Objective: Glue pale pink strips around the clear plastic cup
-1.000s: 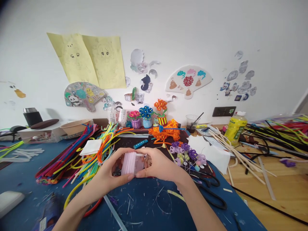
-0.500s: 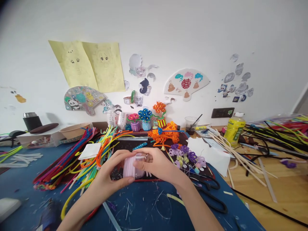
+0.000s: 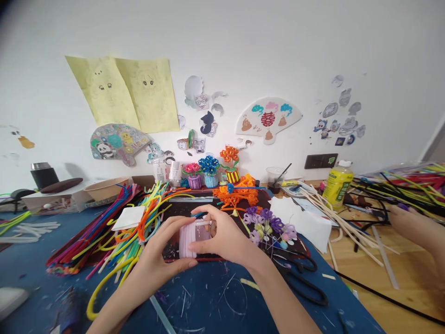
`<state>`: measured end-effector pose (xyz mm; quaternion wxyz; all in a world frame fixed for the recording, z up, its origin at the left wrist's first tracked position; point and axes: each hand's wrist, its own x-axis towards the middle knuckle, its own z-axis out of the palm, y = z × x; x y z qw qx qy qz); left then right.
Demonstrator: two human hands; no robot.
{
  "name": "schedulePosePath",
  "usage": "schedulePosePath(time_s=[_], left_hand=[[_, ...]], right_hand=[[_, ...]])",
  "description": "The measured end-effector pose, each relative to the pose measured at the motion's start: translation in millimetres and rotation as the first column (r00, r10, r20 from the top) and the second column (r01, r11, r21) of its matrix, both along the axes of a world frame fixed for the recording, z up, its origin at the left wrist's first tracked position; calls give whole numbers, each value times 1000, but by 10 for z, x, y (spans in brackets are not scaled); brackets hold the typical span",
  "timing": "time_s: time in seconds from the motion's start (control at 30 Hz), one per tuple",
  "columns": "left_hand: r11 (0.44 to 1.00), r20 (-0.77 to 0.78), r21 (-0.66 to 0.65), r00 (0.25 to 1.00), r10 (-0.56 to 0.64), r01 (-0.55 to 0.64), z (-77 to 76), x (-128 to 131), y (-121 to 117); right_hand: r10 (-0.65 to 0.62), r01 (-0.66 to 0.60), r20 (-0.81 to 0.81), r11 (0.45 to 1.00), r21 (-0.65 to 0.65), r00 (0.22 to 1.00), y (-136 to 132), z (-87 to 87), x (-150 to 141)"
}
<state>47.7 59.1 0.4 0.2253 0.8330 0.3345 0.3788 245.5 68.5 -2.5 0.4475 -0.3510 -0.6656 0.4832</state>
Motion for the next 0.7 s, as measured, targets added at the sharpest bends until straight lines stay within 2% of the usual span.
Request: schedulePosePath(time_s=[0.2, 0.33, 0.43, 0.5, 0.6, 0.7], left_hand=[[1000, 44, -20, 999, 25, -24, -3, -20, 23], [982, 175, -184, 981, 81, -48, -38, -52, 62], [937, 346, -349, 933, 99, 30, -50, -48, 70], [909, 446, -403, 890, 97, 103, -39, -34, 51], [899, 519, -411, 850, 92, 154, -13, -17, 6], [911, 524, -396, 843, 121, 115, 2, -21, -12]], right_hand=[[81, -80, 33, 996, -33, 996, -51, 53, 54], [115, -115, 53, 993, 8, 992, -80, 132, 114], [2, -22, 142, 990, 138, 990, -100, 157, 85], [-98, 59, 174, 975, 216, 980, -108, 151, 39], [-188, 132, 180, 950, 285, 965, -114, 131, -16], [-224, 143, 185, 918, 371, 957, -120, 129, -31]])
